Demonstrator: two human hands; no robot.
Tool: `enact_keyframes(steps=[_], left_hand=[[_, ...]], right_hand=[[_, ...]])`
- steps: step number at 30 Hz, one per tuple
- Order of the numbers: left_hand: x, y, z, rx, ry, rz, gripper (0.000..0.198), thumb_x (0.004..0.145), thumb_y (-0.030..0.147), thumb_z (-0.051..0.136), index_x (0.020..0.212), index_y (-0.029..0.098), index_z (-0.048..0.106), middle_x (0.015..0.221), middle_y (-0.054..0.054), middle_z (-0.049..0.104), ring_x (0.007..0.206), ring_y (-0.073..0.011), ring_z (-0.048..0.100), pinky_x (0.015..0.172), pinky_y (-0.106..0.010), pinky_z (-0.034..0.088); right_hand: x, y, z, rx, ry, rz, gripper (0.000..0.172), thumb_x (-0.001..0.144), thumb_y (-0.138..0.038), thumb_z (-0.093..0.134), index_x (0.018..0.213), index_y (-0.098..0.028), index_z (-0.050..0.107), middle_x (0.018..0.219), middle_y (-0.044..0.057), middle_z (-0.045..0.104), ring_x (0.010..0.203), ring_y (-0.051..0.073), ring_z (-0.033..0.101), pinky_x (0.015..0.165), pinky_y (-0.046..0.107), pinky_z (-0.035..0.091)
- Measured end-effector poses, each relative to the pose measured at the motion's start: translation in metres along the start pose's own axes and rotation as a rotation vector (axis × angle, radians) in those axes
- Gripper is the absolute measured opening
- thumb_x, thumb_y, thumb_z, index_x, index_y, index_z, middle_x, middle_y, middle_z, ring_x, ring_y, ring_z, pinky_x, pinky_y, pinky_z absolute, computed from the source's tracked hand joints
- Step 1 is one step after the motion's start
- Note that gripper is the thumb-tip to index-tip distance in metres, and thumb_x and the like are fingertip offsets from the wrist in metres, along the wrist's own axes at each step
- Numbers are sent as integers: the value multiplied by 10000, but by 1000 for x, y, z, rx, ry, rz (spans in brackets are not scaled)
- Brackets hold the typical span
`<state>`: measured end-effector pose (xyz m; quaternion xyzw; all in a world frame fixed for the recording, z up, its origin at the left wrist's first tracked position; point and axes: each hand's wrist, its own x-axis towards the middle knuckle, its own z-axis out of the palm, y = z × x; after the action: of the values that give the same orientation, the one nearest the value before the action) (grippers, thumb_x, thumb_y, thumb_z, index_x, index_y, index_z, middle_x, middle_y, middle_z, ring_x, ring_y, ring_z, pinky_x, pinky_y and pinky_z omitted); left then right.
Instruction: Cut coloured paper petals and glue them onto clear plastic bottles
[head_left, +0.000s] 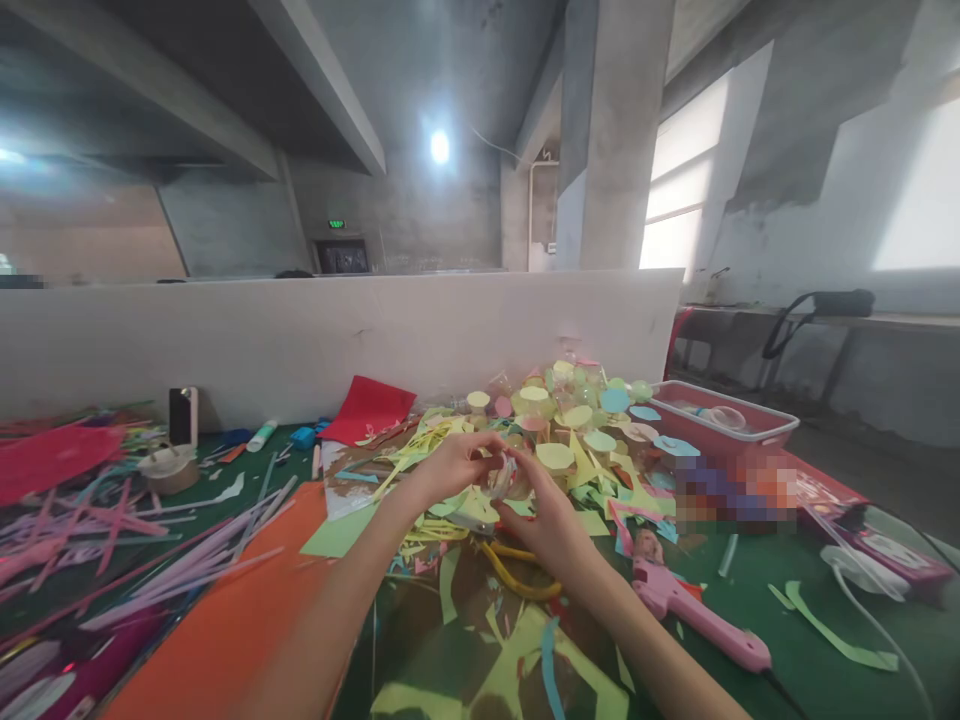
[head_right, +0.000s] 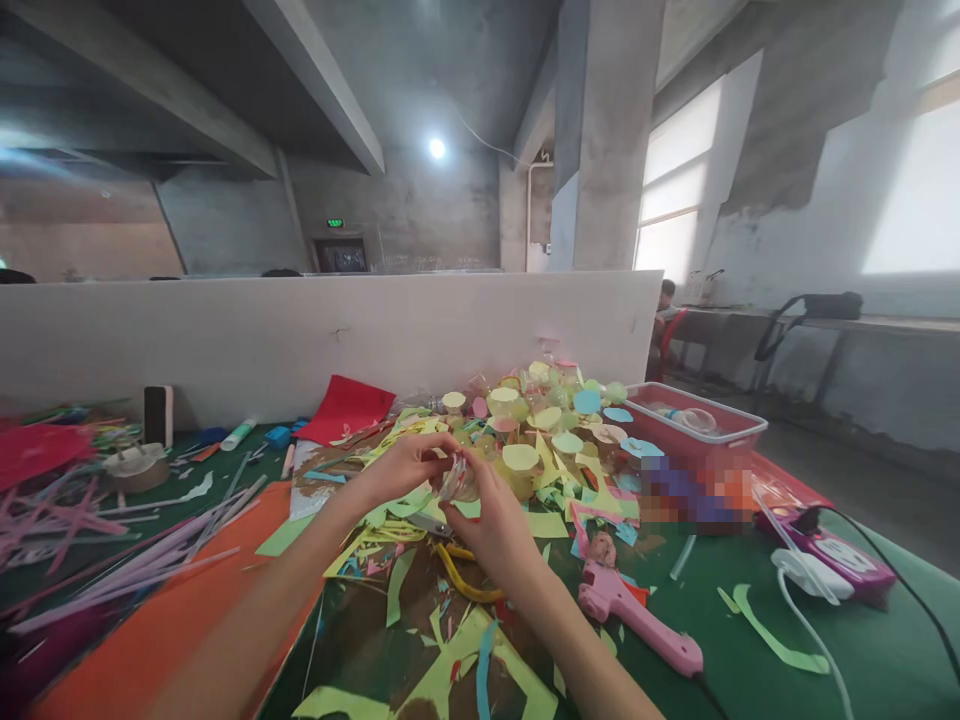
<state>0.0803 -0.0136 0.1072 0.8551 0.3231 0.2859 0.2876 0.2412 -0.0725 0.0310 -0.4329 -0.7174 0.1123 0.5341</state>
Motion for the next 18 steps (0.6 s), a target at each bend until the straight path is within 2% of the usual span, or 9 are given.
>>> enact_keyframes(steps=[7,14,18], left_hand=[[3,-2,1,-40,-9,9,155,811,330,549,876,205,612,668,33,570,518,-97,556,535,-221,444],[4,-3,3,-37,-11,36,125,796,241,526,881,219,615,749,35,606,524,-82,564,520,-208,434],[4,-4,3,-23,-1,48,125,800,253,535,887,221,619,678,46,586,539,-98,578,546,-219,450]], right_hand=[[1,-3,-4,67,-12,37,559,787,-226,577,1324,-218,422,1335,102,535,1251,248,488,1023,406,413],[0,-10,-9,32,-6,67,499,787,-250,610,1257,-224,443,1262,94,560,1173,243,536,990,397,431],[1,-6,-12,48,-41,72,511,802,-295,621,1276,-247,436,1276,82,564,1174,246,542,978,401,439]])
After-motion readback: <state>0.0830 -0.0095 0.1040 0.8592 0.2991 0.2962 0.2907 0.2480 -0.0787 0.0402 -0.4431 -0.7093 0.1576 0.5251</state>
